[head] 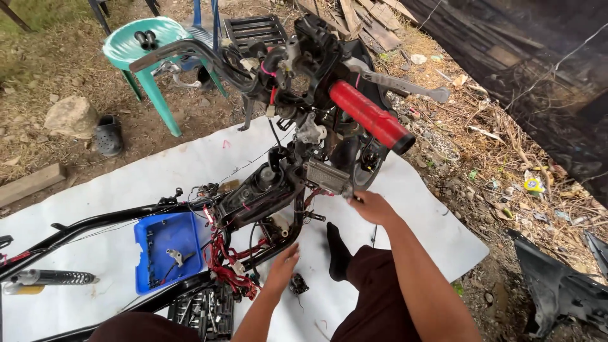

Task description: The person works on a disassembled motorcycle engine and frame laid out on a white sheet. They use a socket wrench to tighten bolts on the engine block and handle various wires and small parts, placing some into a blue tray.

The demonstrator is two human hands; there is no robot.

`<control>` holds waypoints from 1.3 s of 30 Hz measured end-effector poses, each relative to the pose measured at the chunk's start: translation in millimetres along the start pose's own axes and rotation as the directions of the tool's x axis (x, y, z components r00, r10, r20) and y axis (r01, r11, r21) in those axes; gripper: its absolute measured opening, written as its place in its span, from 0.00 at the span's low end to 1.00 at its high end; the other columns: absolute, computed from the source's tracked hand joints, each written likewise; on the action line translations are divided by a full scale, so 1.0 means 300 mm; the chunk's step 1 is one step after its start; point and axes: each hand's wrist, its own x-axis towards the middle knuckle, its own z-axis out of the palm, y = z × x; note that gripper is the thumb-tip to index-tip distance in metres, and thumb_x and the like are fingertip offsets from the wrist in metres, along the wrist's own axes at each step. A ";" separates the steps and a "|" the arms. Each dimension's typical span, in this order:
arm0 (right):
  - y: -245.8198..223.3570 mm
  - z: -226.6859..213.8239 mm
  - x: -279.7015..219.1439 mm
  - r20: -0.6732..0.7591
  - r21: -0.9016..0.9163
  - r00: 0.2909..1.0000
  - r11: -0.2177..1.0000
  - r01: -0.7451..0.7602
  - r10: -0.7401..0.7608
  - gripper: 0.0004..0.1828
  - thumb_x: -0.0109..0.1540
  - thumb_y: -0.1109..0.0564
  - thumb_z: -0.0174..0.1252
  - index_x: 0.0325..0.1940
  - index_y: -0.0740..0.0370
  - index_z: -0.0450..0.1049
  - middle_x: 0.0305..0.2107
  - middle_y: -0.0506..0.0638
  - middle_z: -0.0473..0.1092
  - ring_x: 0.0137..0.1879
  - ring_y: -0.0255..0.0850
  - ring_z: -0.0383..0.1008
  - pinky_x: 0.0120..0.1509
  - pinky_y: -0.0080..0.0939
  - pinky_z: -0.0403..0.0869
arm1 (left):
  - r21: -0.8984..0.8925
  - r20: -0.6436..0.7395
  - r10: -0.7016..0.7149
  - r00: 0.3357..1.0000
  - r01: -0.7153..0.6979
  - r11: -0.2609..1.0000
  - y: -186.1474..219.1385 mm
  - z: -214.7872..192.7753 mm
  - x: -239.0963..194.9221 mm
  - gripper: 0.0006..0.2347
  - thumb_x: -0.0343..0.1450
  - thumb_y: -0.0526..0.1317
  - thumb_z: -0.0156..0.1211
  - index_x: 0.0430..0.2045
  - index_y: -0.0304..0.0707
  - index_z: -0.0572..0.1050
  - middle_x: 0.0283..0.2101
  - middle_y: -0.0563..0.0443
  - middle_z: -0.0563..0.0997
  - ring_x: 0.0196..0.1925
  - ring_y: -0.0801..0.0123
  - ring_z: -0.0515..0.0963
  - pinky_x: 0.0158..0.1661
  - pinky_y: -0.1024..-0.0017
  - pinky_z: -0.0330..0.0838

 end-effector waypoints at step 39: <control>0.023 0.052 0.093 -0.056 -0.350 0.972 0.907 -0.232 0.227 0.38 0.62 0.19 0.42 0.39 0.52 0.79 0.33 0.51 0.77 0.45 0.52 0.78 0.48 0.58 0.75 | 0.893 0.406 0.528 0.746 -0.445 -0.058 0.653 0.322 0.352 0.37 0.67 0.35 0.57 0.74 0.44 0.49 0.77 0.46 0.45 0.78 0.55 0.47 0.67 0.58 0.55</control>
